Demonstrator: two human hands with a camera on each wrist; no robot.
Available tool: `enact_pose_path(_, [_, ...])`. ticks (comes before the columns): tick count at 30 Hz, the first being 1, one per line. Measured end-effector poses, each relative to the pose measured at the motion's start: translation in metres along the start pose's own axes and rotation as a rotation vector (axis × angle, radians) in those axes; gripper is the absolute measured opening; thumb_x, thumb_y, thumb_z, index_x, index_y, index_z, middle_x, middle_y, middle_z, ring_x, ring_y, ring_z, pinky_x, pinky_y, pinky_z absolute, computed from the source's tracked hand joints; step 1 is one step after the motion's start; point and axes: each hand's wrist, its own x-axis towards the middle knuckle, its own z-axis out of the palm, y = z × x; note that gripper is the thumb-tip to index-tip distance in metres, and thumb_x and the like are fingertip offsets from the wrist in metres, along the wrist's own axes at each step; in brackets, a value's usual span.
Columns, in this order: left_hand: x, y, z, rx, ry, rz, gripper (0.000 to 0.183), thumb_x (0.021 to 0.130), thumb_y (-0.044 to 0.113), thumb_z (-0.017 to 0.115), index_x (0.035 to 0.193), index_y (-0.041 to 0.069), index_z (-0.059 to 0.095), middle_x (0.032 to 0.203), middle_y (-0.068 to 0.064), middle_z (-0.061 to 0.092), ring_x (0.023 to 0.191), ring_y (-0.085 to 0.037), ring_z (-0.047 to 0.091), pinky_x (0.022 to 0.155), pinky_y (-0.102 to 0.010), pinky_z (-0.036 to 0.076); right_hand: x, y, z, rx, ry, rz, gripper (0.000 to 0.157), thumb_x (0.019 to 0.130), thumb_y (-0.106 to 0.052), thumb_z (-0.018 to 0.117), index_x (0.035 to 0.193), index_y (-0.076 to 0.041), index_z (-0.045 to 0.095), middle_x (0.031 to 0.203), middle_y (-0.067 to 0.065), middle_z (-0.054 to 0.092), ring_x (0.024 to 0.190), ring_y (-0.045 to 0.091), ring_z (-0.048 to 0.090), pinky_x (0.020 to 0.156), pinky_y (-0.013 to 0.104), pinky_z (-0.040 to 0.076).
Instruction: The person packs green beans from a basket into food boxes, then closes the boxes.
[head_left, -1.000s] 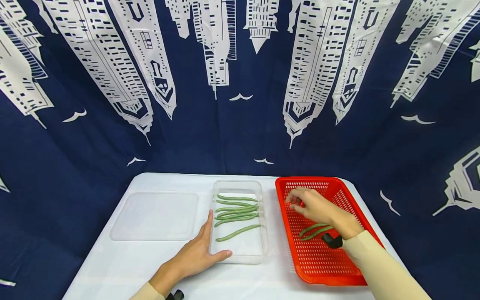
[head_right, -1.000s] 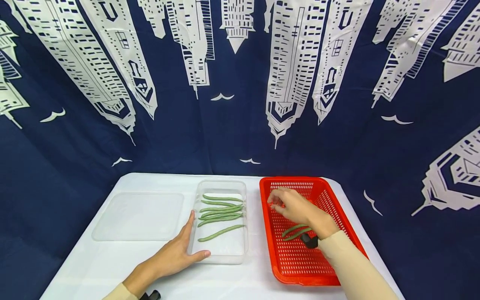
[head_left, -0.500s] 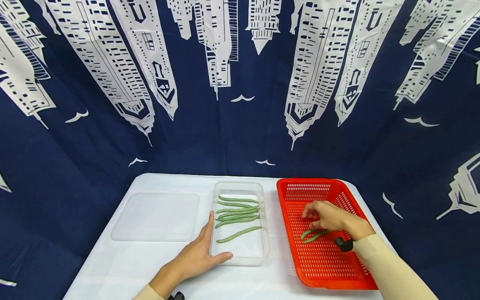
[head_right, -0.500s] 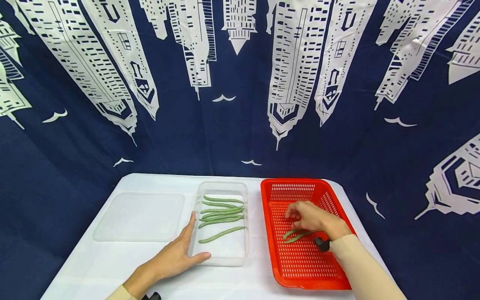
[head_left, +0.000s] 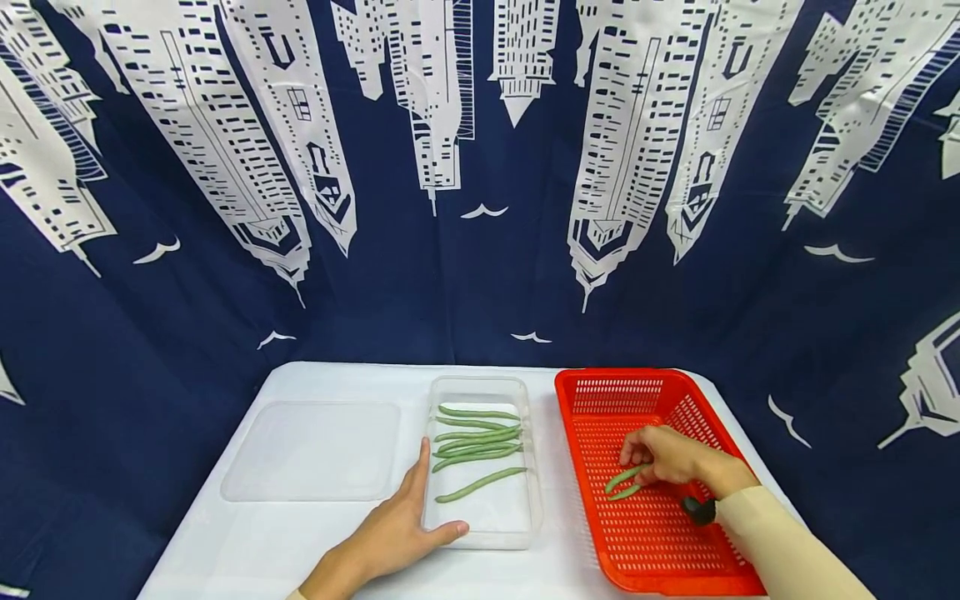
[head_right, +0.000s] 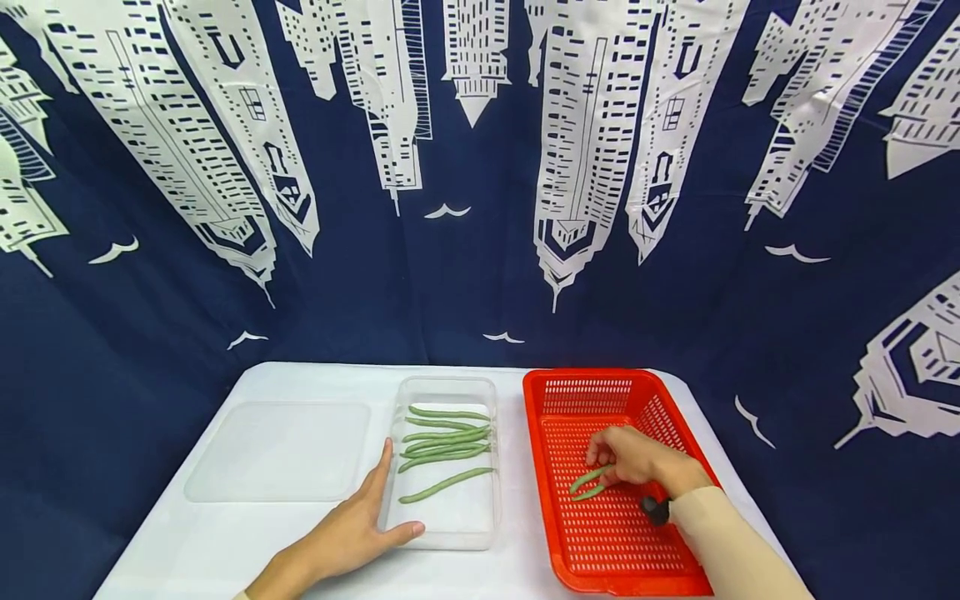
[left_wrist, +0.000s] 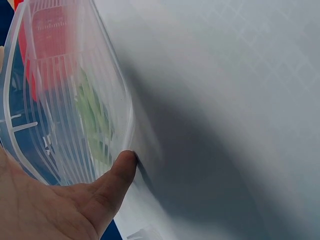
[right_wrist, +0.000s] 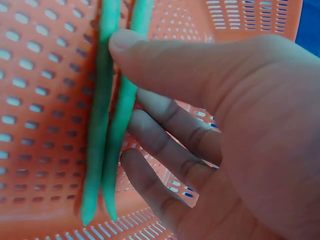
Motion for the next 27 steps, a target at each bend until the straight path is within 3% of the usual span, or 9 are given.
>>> enact_pose_path(7, [-0.0022, -0.0001, 0.0028, -0.003, 0.016, -0.006, 0.140, 0.098, 0.078, 0.082, 0.189, 0.019, -0.007, 0.195, -0.021, 0.024, 0.149, -0.054, 0.068, 0.116, -0.074, 0.057, -0.0028, -0.0037, 0.0009, -0.001, -0.019, 0.010, 0.027, 0.086, 0.010, 0.094, 0.099, -0.009, 0.079, 0.087, 0.001, 0.072, 0.079, 0.006, 0.057, 0.074, 0.022, 0.049])
enact_pose_path(16, [-0.0019, 0.0003, 0.0048, -0.008, -0.007, 0.010, 0.139, 0.099, 0.078, 0.080, 0.189, 0.020, -0.010, 0.193, -0.025, 0.024, 0.148, -0.057, 0.067, 0.114, -0.075, 0.058, -0.0105, 0.0000, 0.0035, -0.025, -0.027, -0.038, 0.025, 0.088, 0.010, 0.091, 0.092, -0.010, 0.078, 0.080, -0.002, 0.071, 0.074, 0.000, 0.054, 0.070, 0.021, 0.047])
enact_pose_path(27, [0.0000, 0.0020, 0.0041, 0.000, 0.019, 0.010, 0.139, 0.099, 0.076, 0.082, 0.189, 0.020, -0.007, 0.194, -0.021, 0.025, 0.151, -0.053, 0.066, 0.117, -0.073, 0.057, -0.0091, 0.0006, 0.0030, 0.001, -0.027, -0.023, 0.023, 0.093, 0.012, 0.085, 0.095, -0.010, 0.077, 0.084, -0.001, 0.072, 0.076, 0.002, 0.056, 0.071, 0.021, 0.048])
